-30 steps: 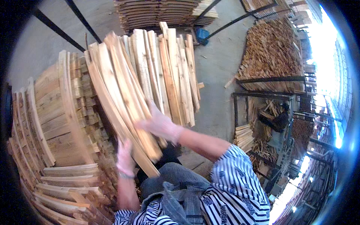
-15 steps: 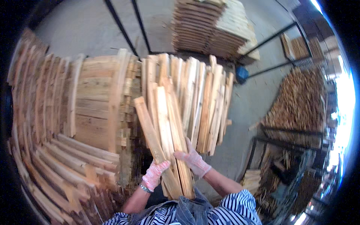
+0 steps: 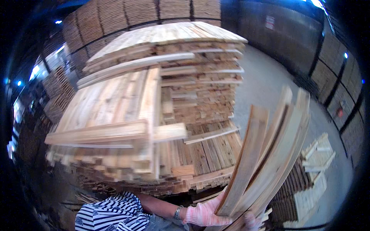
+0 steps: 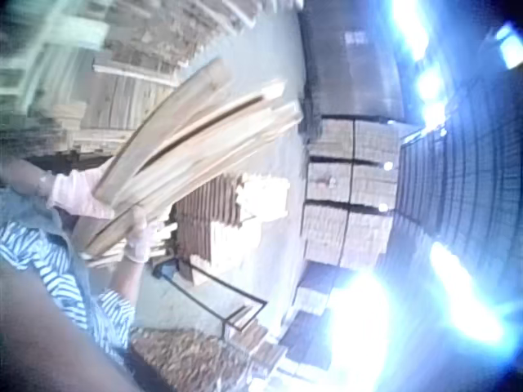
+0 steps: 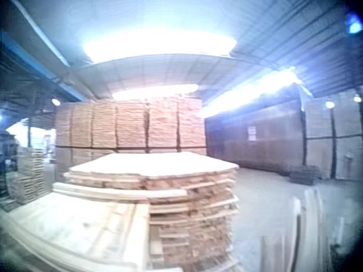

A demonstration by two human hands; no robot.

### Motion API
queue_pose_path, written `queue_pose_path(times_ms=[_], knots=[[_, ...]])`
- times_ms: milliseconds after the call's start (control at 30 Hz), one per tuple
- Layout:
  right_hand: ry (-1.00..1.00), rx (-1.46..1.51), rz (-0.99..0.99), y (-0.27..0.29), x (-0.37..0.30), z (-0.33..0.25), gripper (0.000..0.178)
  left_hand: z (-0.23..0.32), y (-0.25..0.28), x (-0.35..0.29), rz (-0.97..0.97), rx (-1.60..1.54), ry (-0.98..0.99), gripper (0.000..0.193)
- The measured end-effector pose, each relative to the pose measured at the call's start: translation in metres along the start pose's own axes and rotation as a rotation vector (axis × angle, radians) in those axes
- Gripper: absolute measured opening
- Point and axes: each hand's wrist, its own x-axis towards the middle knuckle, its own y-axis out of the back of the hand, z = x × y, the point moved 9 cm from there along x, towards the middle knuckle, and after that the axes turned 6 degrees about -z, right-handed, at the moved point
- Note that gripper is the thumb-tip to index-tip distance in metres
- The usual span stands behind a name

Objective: The person repeatedly picks up wooden planks from a disorganized pile and places them onto a growing stack. They wear pink gloves and handle the wood by hand, moving pieces one by one or in small groups to build a neat pile.

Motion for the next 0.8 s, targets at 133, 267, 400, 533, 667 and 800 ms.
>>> queue_pose_path(times_ms=[133, 267, 400, 533, 667, 800], knots=[[0.404, 0.017, -0.38, -0.069, 0.044, -0.138, 0.083, 0.121, 0.022, -0.008, 0.239, -0.057, -0.224, 0.109], [0.221, 0.239, -0.715, -0.166, 0.07, -0.219, 0.053, 0.215, 0.061, -0.047, 0.404, -0.113, -0.253, 0.096], [0.028, 0.306, -0.927, -0.274, 0.058, -0.281, 0.044, 0.307, 0.105, -0.105, 0.513, 0.102, -0.221, 0.067], [-0.052, 0.341, -1.161, -0.368, 0.035, -0.317, 0.055, 0.357, 0.158, -0.154, 0.695, 0.043, -0.167, 0.061], [-0.066, 0.276, -1.202, -0.425, 0.049, -0.317, 0.057, 0.385, 0.219, -0.198, 0.906, 0.15, -0.091, 0.073], [-0.008, -0.014, -1.187, -0.475, 0.072, -0.29, 0.056, 0.376, 0.331, -0.269, 0.989, 0.214, 0.109, 0.076]])
